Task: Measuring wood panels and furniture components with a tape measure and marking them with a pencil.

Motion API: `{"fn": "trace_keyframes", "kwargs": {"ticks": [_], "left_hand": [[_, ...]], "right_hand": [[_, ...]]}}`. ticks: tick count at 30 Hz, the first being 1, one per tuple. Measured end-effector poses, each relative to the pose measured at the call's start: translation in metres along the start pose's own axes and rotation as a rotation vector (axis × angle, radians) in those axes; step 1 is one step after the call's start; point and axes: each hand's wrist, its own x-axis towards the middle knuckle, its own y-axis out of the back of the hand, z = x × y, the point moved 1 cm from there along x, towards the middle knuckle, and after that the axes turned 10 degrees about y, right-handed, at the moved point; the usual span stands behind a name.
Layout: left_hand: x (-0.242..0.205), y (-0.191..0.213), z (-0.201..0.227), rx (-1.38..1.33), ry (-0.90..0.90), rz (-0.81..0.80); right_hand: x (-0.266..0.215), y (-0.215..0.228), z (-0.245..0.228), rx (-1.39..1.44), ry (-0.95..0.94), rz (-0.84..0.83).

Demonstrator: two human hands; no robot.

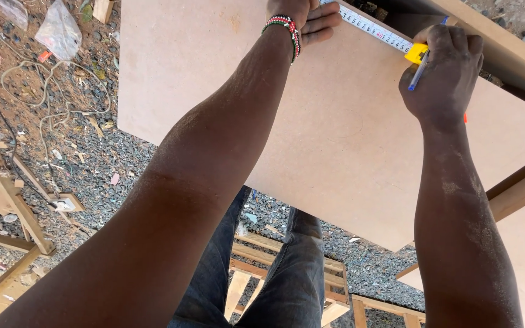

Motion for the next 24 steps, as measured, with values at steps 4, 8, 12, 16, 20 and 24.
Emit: {"fn": "trace_keyframes", "kwargs": {"ticks": [4,8,12,16,20,24], "left_hand": [[0.02,0.0,-0.001,-0.002,0.003,-0.006],[0.016,0.0,-0.002,-0.028,0.004,-0.007],[0.025,0.001,-0.001,0.016,0.013,-0.009],[0.033,0.004,0.0,0.03,0.022,-0.032],[0.033,0.004,0.001,0.06,0.032,-0.031],[0.035,0.007,0.0,0.053,0.017,-0.063]], "right_hand": [[0.001,0.003,0.004,0.021,0.011,-0.047],[0.001,0.005,0.006,0.015,0.041,-0.003],[0.01,0.004,-0.001,-0.047,0.029,0.007],[0.025,-0.001,-0.015,-0.073,0.027,-0.005],[0.051,-0.009,-0.041,-0.159,0.005,-0.103],[0.065,-0.022,-0.049,-0.102,0.069,-0.072]]}}
